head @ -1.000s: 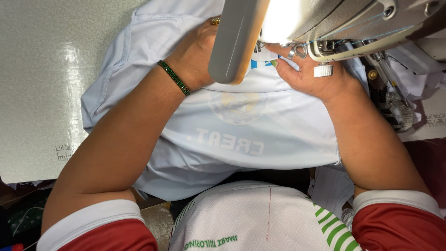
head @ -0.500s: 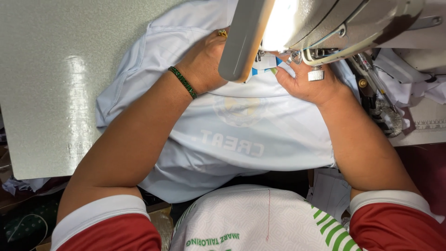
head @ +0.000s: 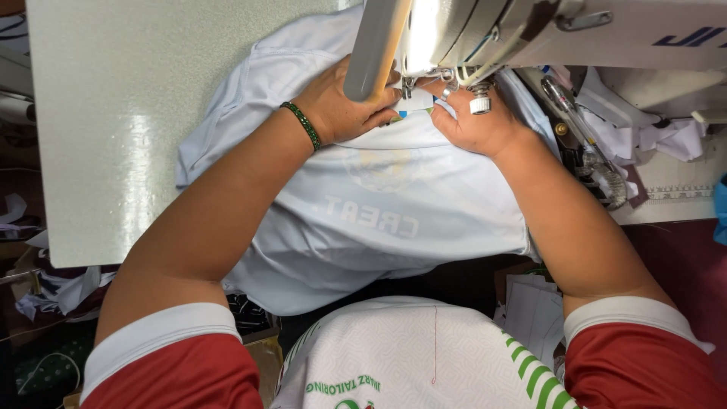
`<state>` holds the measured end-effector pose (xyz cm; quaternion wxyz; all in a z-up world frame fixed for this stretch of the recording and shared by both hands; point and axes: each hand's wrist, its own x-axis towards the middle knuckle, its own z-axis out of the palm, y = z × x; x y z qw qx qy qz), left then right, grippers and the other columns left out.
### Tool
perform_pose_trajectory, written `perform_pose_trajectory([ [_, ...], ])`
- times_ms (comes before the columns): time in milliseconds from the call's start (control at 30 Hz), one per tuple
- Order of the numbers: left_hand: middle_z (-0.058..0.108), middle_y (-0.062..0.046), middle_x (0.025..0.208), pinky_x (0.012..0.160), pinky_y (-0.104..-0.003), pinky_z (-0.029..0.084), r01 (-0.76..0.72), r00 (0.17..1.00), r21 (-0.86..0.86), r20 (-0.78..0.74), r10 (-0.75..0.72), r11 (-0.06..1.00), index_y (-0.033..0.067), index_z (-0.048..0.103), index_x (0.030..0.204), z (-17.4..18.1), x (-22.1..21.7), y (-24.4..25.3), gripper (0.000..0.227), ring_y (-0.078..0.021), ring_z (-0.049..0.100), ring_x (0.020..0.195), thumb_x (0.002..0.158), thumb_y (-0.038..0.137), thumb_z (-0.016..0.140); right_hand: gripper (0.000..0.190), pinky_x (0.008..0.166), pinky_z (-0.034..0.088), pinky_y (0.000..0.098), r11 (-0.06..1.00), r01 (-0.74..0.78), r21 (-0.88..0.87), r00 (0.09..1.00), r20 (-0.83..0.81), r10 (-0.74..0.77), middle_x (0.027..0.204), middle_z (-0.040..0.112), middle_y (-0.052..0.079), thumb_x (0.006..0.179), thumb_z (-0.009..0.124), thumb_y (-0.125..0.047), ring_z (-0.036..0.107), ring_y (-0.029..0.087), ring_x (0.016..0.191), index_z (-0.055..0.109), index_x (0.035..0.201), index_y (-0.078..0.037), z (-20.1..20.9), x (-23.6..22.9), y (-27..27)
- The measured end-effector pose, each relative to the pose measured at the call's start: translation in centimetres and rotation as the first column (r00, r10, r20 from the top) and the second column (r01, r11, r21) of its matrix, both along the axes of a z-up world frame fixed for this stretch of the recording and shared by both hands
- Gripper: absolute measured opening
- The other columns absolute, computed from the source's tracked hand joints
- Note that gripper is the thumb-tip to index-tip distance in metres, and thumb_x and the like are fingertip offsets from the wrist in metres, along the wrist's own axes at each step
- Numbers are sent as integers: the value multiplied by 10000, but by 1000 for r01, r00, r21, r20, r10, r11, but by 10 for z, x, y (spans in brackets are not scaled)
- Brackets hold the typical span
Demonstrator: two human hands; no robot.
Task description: Sewing a white jersey and trimming excess fabric using an industrial sewing machine and scissors.
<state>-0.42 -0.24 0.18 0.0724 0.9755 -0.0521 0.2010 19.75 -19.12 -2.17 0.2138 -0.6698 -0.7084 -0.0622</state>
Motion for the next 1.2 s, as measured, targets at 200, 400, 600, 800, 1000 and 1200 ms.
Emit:
perform_pose_trajectory([
  [200, 506, -181, 1309, 1051, -633, 221, -458, 843, -106, -367, 393, 883, 186, 503, 1324, 58, -39, -53, 504, -368, 258, 1363, 917, 484, 498, 340, 856, 486, 476, 999, -17, -42, 1000, 8, 17, 862, 667, 184, 968, 480, -366, 639, 376, 885, 664, 1162, -156, 76, -41, 2],
  [400, 240, -342, 1444, 961, -667, 298, -791, 586, -111, -419, 694, 601, 24, 221, 1483, 74, -168, -145, 805, -550, 236, 1321, 921, 572, 398, 338, 830, 495, 473, 984, 60, -165, 998, 11, -59, 853, 666, 178, 957, 467, -365, 648, 372, 852, 655, 1138, -149, 72, -42, -1],
  [600, 365, -317, 1442, 1007, -683, 217, -506, 846, 45, -168, 506, 861, 7, 453, 1419, 27, -177, 3, 678, -532, 267, 1333, 929, 475, 480, 486, 968, 316, 615, 908, 275, -315, 961, 100, -256, 1293, 542, 226, 935, 467, -313, 479, 430, 1196, 485, 1369, -96, 87, -82, -5],
  [800, 350, -208, 1488, 1037, -609, 187, -359, 889, 107, -263, 374, 927, 117, 477, 1416, 58, -122, 87, 585, -455, 208, 1352, 937, 452, 467, 738, 954, 296, 647, 642, 485, -594, 861, 194, -471, 1438, 302, 202, 906, 401, -588, 467, 432, 1122, 308, 1430, -76, 108, -120, 1],
  [1000, 306, -4, 554, 554, -356, 345, -107, 929, -432, 276, 245, 895, 103, 321, 613, 46, -28, -18, 402, -188, 324, 521, 835, 61, 654, 239, 815, 490, 381, 973, 163, 164, 985, 30, -170, 887, 667, 179, 972, 549, -142, 629, 326, 820, 675, 1081, 31, 42, -61, -5],
  [1200, 549, -36, 1252, 906, -475, 451, -43, 998, -200, -56, 32, 979, 123, 568, 1075, 19, -23, -23, 363, -353, 517, 1056, 872, 406, 669, 416, 1025, 389, 340, 971, 228, -76, 970, -66, -233, 1307, 532, 198, 949, 579, -348, 514, 289, 1197, 575, 1306, -135, 29, -58, -14],
])
